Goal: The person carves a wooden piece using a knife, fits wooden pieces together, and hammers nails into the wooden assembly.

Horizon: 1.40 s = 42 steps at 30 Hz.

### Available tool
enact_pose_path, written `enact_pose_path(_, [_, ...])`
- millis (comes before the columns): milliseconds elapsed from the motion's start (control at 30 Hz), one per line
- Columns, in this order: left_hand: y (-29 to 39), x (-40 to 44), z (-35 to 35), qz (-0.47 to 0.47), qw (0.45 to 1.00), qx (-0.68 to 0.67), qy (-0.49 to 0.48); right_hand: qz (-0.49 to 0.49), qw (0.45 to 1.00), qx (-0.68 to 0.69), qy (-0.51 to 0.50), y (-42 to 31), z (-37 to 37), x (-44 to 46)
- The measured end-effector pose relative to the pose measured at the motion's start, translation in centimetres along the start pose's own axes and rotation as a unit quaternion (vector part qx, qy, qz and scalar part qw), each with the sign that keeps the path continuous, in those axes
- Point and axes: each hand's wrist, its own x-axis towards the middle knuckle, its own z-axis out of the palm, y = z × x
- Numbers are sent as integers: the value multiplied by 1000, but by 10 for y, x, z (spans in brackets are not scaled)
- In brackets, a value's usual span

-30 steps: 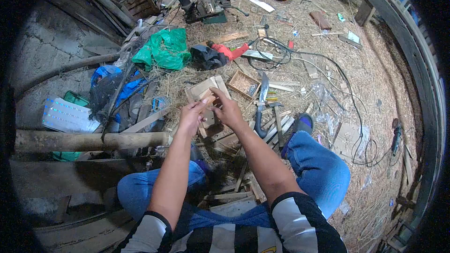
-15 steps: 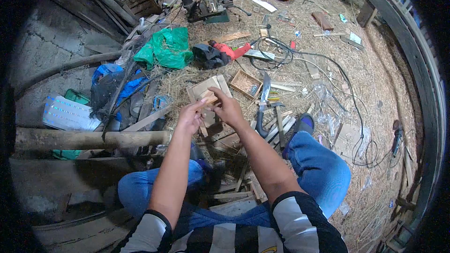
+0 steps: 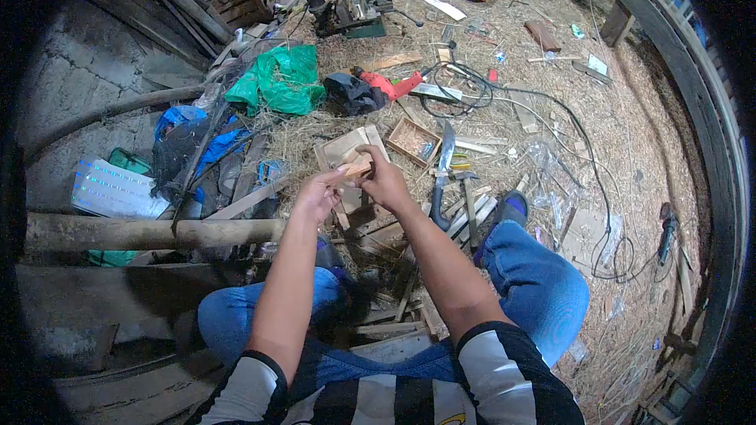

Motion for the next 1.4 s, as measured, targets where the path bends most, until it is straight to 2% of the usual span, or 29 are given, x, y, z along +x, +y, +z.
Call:
enact_pose_path(133, [2, 0, -1, -11, 1000, 4, -4, -39, 999, 12, 11, 36, 11, 9])
enact_pose_path(200, [-2, 7, -8, -13, 1000, -7, -20, 22, 997, 61, -36, 38, 12, 8])
enact_pose_path(267, [-7, 13, -14, -29, 995, -96, -4, 4, 998, 64, -30, 36, 11, 8])
enact_pose_path(333, [-2, 4, -8, -30, 993, -112, 6, -13, 997, 67, -22, 29, 8, 8])
enact_pose_path(367, [0, 0, -4, -30, 991, -128, 15, 8, 997, 70, -31, 25, 6, 7])
enact_pose_path(500, [0, -2, 0, -34, 993, -111, 34, 32, 996, 60, -52, 17, 1, 6])
enact_pose_path(600, [-3, -2, 3, -3, 997, -76, 27, 17, 995, 85, -58, 18, 1, 6])
enact_pose_path(667, [0, -9, 8, 38, 999, 0, 14, 15, 996, 75, -48, 15, 2, 5])
enact_pose_path(767, [-1, -7, 6, 52, 998, 28, -6, 8, 995, 92, -36, 21, 5, 4])
enact_pose_path(1033, [-9, -3, 8, 71, 997, 7, -3, 29, 994, 97, -36, 30, 7, 6])
enact_pose_path(1100, [-10, -3, 7, 82, 997, 2, -7, -1, 995, 89, -44, 29, 7, 6])
enact_pose_path(1200, [-7, -7, 9, 67, 998, -4, -13, 35, 996, 56, -55, 18, 1, 2])
enact_pose_path(1400, [-9, -6, 5, 47, 999, -22, -12, 42, 994, 82, -54, 28, 5, 4])
